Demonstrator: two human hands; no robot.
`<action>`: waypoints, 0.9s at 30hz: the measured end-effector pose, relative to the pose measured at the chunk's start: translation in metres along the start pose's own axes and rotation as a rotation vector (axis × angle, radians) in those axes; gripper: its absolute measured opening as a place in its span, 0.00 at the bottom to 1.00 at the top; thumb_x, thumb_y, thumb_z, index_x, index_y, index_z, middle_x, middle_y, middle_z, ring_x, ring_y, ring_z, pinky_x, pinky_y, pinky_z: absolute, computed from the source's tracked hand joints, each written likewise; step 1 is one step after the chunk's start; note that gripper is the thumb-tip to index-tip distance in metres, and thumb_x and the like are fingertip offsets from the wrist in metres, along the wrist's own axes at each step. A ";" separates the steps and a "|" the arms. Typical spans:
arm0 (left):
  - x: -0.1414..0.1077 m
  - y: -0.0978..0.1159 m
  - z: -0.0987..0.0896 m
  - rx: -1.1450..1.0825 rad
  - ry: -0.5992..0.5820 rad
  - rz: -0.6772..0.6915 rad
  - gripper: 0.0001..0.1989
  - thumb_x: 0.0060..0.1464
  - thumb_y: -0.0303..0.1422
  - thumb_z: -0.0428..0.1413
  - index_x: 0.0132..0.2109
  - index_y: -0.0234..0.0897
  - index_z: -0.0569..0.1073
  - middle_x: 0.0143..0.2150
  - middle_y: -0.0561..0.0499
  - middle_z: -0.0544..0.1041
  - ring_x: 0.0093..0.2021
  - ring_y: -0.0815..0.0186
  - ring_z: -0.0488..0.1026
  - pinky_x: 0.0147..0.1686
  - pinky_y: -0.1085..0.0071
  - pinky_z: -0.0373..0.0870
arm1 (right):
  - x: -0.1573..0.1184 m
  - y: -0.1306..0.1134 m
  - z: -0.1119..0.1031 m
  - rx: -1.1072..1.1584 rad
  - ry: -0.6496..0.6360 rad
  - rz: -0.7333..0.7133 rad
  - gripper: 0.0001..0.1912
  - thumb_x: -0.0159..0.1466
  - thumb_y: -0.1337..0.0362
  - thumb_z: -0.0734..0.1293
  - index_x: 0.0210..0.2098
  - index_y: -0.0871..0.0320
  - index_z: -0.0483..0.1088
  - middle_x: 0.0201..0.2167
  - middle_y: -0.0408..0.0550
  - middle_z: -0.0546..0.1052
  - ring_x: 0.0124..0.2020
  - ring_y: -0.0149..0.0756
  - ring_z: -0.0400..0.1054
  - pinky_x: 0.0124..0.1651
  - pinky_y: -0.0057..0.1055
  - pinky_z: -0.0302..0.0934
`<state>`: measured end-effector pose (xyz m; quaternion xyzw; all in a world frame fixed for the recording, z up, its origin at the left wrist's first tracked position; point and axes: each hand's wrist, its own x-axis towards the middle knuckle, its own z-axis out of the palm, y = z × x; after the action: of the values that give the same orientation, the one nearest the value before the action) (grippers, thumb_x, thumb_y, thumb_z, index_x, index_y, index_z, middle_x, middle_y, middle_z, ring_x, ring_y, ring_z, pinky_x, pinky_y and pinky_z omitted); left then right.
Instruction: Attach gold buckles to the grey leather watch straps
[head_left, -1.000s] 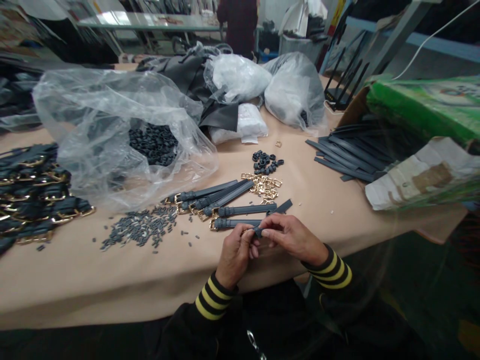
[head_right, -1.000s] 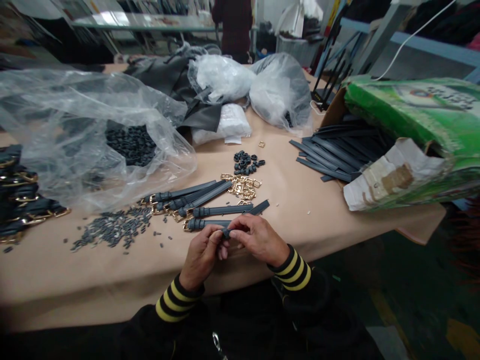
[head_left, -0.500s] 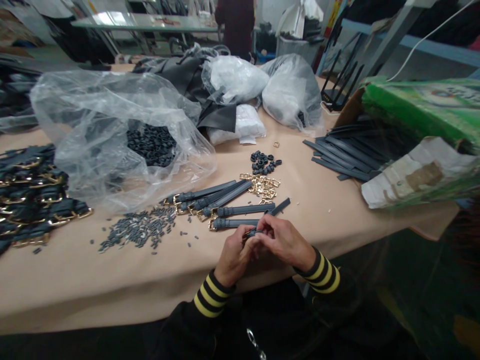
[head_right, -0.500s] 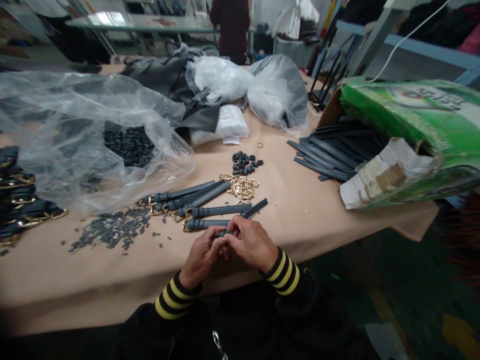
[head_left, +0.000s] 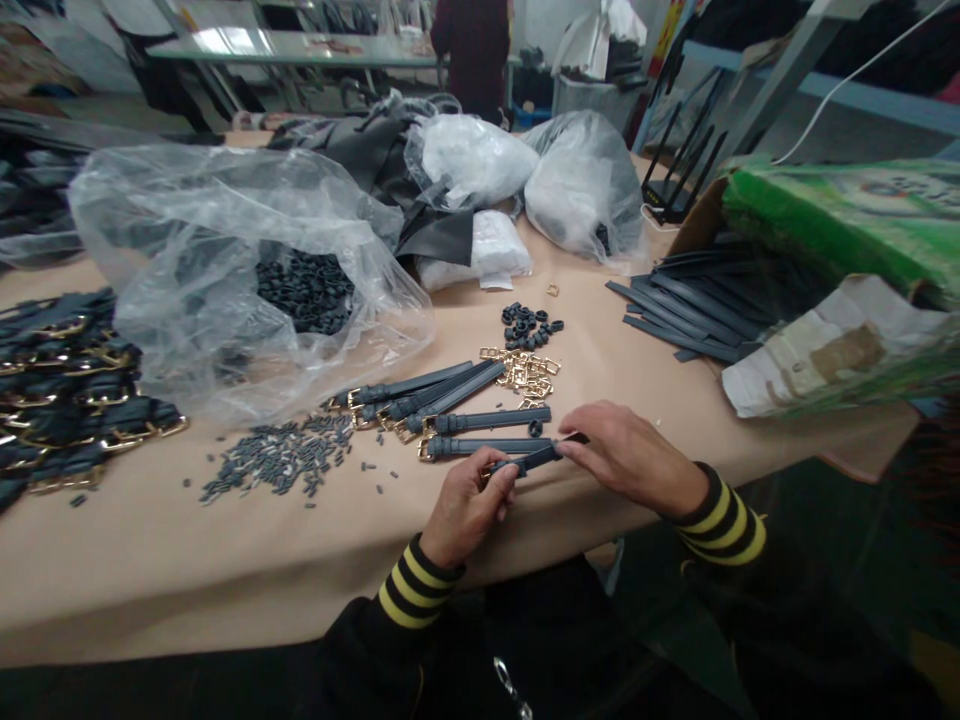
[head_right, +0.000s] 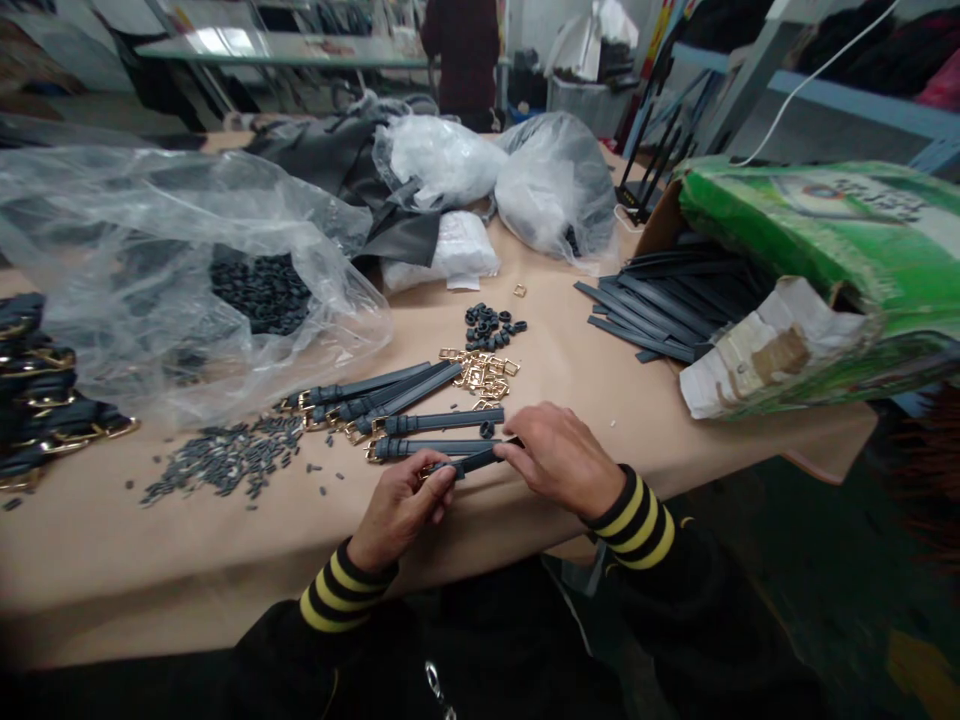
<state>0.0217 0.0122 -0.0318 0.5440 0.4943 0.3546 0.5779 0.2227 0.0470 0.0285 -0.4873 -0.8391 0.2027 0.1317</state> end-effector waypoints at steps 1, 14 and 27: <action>0.000 0.001 0.000 0.025 -0.002 0.005 0.10 0.53 0.38 0.50 0.31 0.35 0.65 0.20 0.58 0.66 0.16 0.76 0.61 0.18 0.79 0.59 | 0.000 0.003 -0.003 -0.010 -0.126 0.016 0.07 0.59 0.62 0.63 0.31 0.58 0.71 0.26 0.50 0.74 0.29 0.38 0.66 0.32 0.31 0.56; 0.003 0.004 0.002 0.173 -0.057 0.043 0.08 0.53 0.36 0.50 0.30 0.36 0.64 0.18 0.58 0.65 0.17 0.73 0.63 0.18 0.77 0.59 | 0.006 -0.010 0.024 0.318 -0.361 -0.070 0.09 0.60 0.72 0.57 0.24 0.60 0.62 0.19 0.42 0.69 0.20 0.26 0.61 0.27 0.24 0.52; 0.001 -0.001 -0.001 -0.120 -0.223 -0.046 0.11 0.56 0.39 0.47 0.36 0.35 0.63 0.23 0.55 0.71 0.17 0.73 0.68 0.18 0.78 0.62 | 0.006 0.001 0.040 0.433 -0.310 -0.042 0.14 0.62 0.62 0.58 0.22 0.61 0.62 0.17 0.38 0.60 0.20 0.25 0.54 0.24 0.23 0.48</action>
<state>0.0208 0.0133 -0.0332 0.5330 0.4173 0.3077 0.6687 0.2039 0.0439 -0.0071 -0.3932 -0.7964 0.4469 0.1068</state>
